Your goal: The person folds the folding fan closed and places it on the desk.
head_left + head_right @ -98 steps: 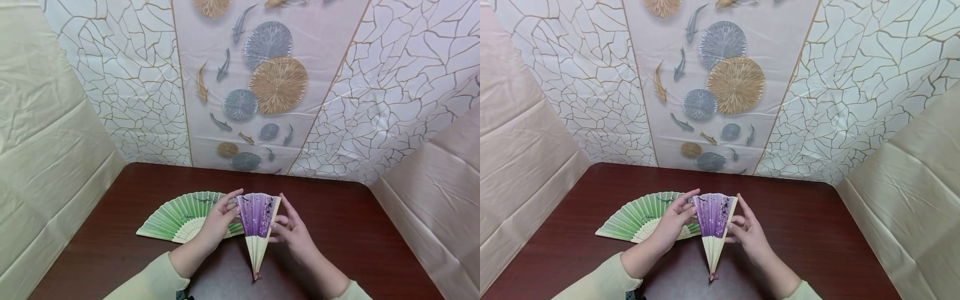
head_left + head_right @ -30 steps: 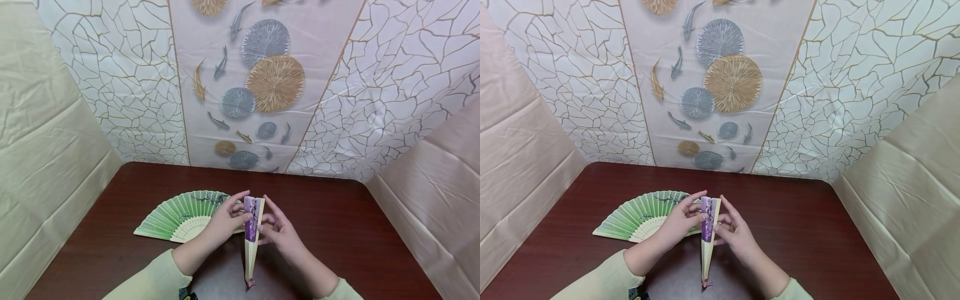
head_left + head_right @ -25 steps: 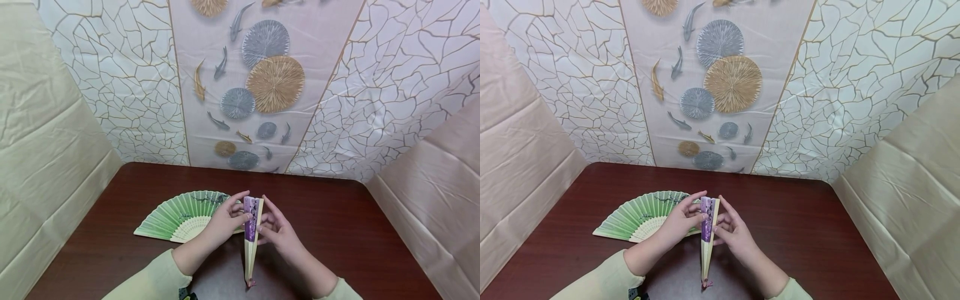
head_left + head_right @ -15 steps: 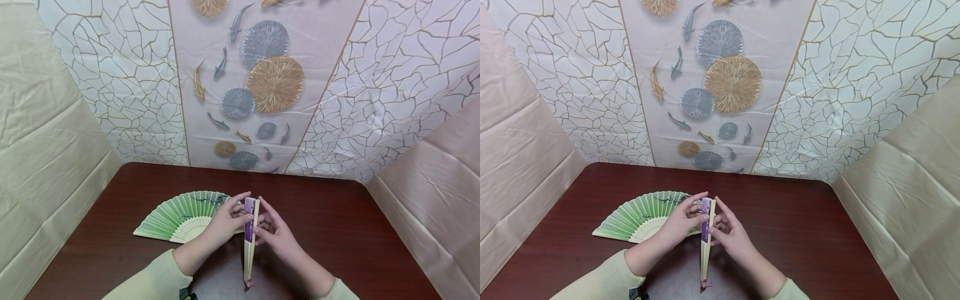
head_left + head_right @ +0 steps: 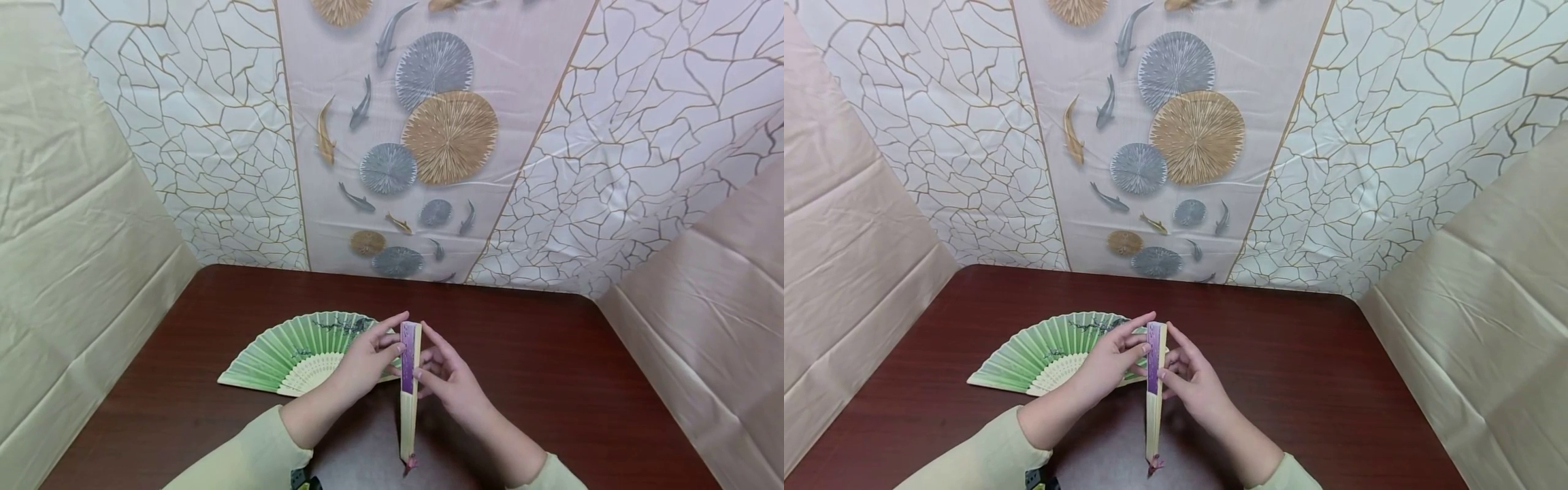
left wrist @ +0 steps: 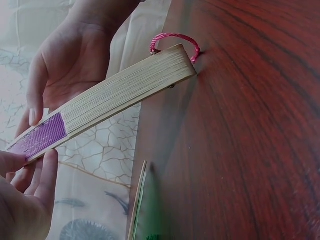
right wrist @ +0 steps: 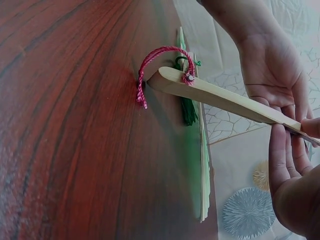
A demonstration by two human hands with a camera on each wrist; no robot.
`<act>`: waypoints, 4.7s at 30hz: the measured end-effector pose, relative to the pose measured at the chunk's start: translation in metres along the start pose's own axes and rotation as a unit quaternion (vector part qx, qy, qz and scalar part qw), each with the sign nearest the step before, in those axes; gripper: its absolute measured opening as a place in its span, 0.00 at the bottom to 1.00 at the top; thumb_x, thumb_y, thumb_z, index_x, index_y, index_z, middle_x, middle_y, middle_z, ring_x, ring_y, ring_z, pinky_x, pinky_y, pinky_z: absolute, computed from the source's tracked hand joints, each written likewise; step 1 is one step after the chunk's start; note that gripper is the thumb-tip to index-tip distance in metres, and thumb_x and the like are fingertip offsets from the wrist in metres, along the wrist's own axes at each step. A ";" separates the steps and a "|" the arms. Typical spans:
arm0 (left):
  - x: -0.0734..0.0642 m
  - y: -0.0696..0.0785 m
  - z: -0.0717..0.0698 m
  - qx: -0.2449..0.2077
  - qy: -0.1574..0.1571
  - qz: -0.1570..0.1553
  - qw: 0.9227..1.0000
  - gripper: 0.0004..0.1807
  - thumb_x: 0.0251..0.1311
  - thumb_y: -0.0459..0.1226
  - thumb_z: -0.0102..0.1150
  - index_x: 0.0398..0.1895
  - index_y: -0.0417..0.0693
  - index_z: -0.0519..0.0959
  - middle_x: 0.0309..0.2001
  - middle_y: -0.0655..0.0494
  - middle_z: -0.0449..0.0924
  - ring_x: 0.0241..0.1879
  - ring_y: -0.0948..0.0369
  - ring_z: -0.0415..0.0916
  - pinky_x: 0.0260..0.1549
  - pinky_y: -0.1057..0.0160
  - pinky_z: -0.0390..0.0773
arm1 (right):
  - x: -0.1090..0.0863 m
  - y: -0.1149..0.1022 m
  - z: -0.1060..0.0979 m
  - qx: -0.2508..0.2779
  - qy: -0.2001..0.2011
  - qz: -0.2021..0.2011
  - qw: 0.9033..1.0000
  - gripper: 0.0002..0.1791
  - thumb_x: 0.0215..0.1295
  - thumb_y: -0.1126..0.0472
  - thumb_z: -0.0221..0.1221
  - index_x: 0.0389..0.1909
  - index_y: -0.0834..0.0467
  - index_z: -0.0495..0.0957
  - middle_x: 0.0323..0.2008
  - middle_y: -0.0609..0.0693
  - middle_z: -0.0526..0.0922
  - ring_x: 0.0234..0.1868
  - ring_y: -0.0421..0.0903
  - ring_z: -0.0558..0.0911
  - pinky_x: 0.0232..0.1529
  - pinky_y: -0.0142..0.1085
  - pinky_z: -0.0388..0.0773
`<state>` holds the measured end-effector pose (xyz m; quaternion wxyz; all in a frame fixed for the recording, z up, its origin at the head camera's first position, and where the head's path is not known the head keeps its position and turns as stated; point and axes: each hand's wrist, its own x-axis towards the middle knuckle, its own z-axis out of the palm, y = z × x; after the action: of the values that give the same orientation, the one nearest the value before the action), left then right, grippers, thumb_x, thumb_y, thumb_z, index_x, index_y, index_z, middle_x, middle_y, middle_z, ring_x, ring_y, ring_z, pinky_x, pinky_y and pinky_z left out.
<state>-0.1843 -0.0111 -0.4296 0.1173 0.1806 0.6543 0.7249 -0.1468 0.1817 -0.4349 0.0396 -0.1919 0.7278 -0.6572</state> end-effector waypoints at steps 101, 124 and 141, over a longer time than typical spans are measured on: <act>0.134 -0.059 0.089 0.353 -0.064 -0.238 0.902 0.44 0.56 0.45 0.72 0.76 0.61 0.62 0.22 0.56 0.81 0.17 0.60 0.79 0.12 0.58 0.71 | -0.034 0.026 -0.115 -0.141 -0.014 0.275 0.951 0.44 0.58 0.73 0.61 0.75 0.65 0.53 0.27 0.56 0.79 0.24 0.48 0.78 0.24 0.44 0.83; 0.137 -0.066 0.089 0.358 -0.057 -0.223 0.905 0.44 0.55 0.46 0.72 0.75 0.59 0.63 0.19 0.55 0.79 0.16 0.60 0.80 0.14 0.63 0.74 | -0.034 0.036 -0.136 -0.161 -0.054 0.302 0.938 0.44 0.62 0.61 0.66 0.76 0.59 0.54 0.19 0.52 0.77 0.13 0.41 0.72 0.13 0.30 0.68; 0.123 -0.057 0.081 0.302 -0.032 -0.221 0.927 0.34 0.67 0.48 0.61 0.74 0.53 0.63 0.29 0.55 0.83 0.22 0.58 0.81 0.21 0.59 0.79 | -0.038 0.033 -0.127 -0.160 -0.006 0.283 0.946 0.40 0.69 0.54 0.61 0.75 0.63 0.55 0.27 0.56 0.79 0.19 0.45 0.76 0.18 0.35 0.73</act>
<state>-0.2661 0.1194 -0.4668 0.2348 0.0814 0.8614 0.4430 -0.1589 0.3155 -0.4570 0.1974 0.0141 0.8475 -0.4926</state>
